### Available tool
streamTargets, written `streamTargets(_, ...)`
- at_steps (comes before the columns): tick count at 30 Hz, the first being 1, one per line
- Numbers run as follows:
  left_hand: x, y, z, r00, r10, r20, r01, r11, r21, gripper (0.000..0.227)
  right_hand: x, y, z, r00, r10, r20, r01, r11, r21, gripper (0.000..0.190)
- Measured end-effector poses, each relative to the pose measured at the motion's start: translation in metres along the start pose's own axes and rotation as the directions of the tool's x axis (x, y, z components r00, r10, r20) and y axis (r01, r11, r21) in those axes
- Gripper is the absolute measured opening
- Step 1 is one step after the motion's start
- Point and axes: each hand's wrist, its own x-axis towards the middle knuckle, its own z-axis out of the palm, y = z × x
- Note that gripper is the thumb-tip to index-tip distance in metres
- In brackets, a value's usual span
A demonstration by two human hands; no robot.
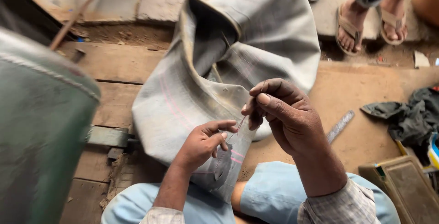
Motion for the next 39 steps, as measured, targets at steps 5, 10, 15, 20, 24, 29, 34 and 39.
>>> streamTargets(5, 0.017, -0.016, 0.005, 0.998, -0.007, 0.056, 0.007, 1.000, 0.001, 0.039, 0.000, 0.000, -0.011, 0.998, 0.019, -0.054, -0.017, 0.999, 0.041, 0.019)
streamTargets(10, 0.021, -0.029, 0.003, 0.997, 0.038, 0.060, -0.035, 0.997, -0.062, 0.041, 0.003, 0.003, -0.012, 0.998, 0.012, -0.055, -0.009, 0.999, 0.054, 0.021)
streamTargets(15, 0.018, -0.030, 0.003, 0.994, 0.032, 0.100, -0.016, 0.988, -0.155, 0.045, 0.005, 0.011, -0.013, 0.997, 0.033, -0.070, -0.028, 0.997, 0.073, 0.020)
streamTargets(20, 0.016, -0.037, 0.007, 0.998, 0.020, 0.066, -0.011, 0.990, -0.141, 0.043, 0.004, 0.016, -0.011, 0.997, 0.046, -0.068, -0.041, 0.997, 0.064, 0.020)
streamTargets(24, 0.017, -0.038, 0.007, 0.999, -0.003, 0.053, 0.010, 0.992, -0.128, 0.038, 0.003, 0.016, -0.011, 0.997, 0.046, -0.063, -0.040, 0.996, 0.085, 0.020)
streamTargets(29, 0.020, -0.041, 0.001, 0.997, 0.054, 0.055, -0.044, 0.986, -0.161, 0.039, 0.002, 0.012, -0.013, 0.995, 0.036, -0.093, -0.028, 0.996, 0.088, 0.020)
streamTargets(34, 0.016, -0.023, 0.009, 0.988, 0.082, -0.134, -0.076, 0.996, 0.052, 0.031, 0.002, 0.010, -0.013, 0.997, 0.030, -0.075, -0.023, 0.995, 0.098, 0.020)
streamTargets(39, 0.011, -0.009, 0.010, 0.929, 0.201, -0.309, -0.107, 0.950, 0.295, 0.023, 0.001, 0.007, -0.015, 0.997, -0.011, -0.071, 0.016, 0.998, 0.064, 0.020)
